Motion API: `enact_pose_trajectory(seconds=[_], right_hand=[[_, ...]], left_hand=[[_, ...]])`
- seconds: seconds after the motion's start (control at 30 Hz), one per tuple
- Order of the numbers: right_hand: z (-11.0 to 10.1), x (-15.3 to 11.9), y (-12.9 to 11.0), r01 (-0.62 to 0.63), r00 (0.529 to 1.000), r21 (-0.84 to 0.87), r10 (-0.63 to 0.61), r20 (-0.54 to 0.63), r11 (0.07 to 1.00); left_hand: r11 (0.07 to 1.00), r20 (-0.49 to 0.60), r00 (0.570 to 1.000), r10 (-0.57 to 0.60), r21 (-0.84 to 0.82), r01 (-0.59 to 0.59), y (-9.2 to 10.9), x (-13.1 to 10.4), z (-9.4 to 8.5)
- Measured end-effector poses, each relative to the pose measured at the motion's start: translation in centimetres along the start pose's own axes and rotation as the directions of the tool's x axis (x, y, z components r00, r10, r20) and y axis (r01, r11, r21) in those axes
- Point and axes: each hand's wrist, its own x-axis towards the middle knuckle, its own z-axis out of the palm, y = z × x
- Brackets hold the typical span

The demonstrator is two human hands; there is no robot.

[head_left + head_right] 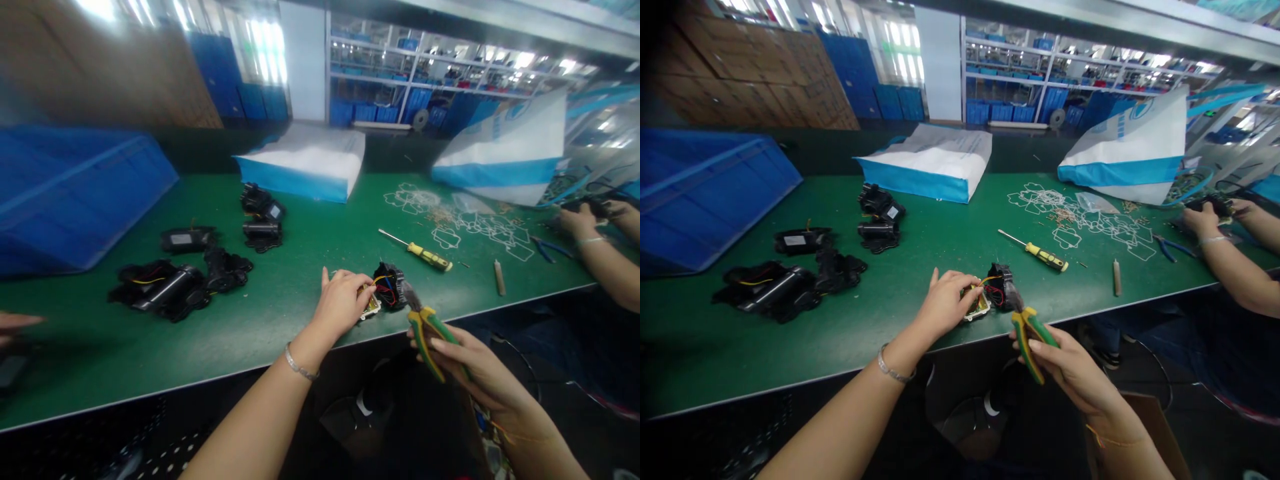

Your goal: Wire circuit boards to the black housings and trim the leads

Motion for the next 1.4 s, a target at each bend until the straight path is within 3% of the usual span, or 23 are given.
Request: enact_pose_trajectory(seconds=[0.13, 0.27, 0.47, 0.93, 1.4], right_hand=[[2.3, 0.7, 0.5, -0.013, 0.991, 0.057, 0.005, 0.130, 0.998], [3.1, 1.6, 0.6, 0.020, 0.993, 0.021, -0.022, 0.116, 1.000], [3.6, 2.5, 0.3, 0.053, 0.994, -0.163, -0.037, 0.101, 0.985], [3.6, 3.3, -0.5, 0.188, 0.982, -0.388, -0.159, 0.105, 0.902], [2.9, 3.9, -0.2, 0.204, 0.978, -0.489, -0.192, 0.075, 0.848]], left_hand=[[1.000, 0.037, 0.999, -0.010, -0.016, 0.010, 0.1, 0.0, -0.1], [0.999, 0.071, 0.997, -0.025, -0.029, 0.027, -0.1, 0.1, -0.1], [1.000, 0.036, 0.999, 0.003, 0.022, -0.004, -0.5, 0.2, 0.1], [0.998, 0.043, 0.999, 0.016, 0.065, -0.018, -0.4, 0.1, 0.0], [0.998, 0.053, 0.999, 0.011, 0.053, -0.014, -0.8, 0.3, 0.0]])
